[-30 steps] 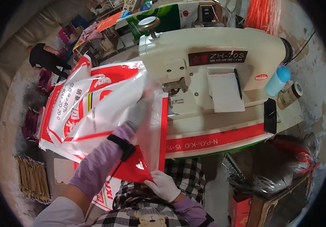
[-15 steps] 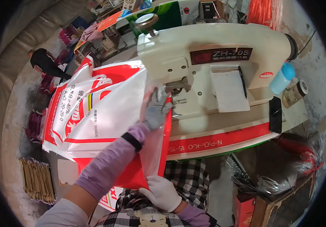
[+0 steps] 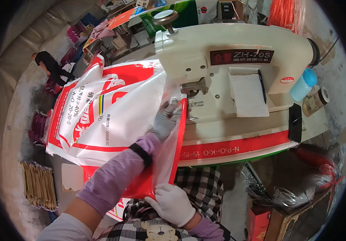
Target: Sewing the edges of large plastic fertilizer bags using an industrial sewing machine.
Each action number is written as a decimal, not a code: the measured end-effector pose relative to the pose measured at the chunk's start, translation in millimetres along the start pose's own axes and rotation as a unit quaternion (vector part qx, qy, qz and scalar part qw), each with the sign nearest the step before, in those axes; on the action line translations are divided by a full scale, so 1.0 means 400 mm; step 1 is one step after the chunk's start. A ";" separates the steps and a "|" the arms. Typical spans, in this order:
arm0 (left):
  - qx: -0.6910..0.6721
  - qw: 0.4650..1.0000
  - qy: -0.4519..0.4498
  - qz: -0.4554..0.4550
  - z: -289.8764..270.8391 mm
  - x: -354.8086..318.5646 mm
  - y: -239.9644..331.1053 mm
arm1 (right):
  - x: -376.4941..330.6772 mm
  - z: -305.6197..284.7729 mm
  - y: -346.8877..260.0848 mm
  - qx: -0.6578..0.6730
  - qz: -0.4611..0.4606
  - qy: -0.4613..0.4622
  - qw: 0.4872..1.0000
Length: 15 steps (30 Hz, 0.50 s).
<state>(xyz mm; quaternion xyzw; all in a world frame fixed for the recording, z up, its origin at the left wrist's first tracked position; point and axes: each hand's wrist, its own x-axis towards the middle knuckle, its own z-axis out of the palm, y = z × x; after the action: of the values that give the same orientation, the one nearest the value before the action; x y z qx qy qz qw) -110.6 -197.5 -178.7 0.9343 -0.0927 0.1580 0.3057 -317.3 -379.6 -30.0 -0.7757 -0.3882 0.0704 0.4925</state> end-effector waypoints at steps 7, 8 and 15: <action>0.159 0.963 -0.159 -0.147 -0.034 -0.061 0.211 | -0.032 0.028 0.060 -0.006 -0.026 0.068 0.997; 0.165 0.962 -0.155 -0.151 -0.061 -0.085 0.216 | -0.035 0.040 0.070 -0.001 -0.032 0.066 0.997; 0.138 0.871 -0.392 0.262 -0.389 -0.329 0.397 | -0.139 0.065 0.212 0.070 0.084 0.041 0.993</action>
<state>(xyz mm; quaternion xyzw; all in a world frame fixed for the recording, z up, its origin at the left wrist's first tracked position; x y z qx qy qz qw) -313.2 -220.3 -20.1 0.8938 -0.4232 -0.1355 0.0598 -323.2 -416.7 -127.9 -0.7714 -0.2952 0.1069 0.5536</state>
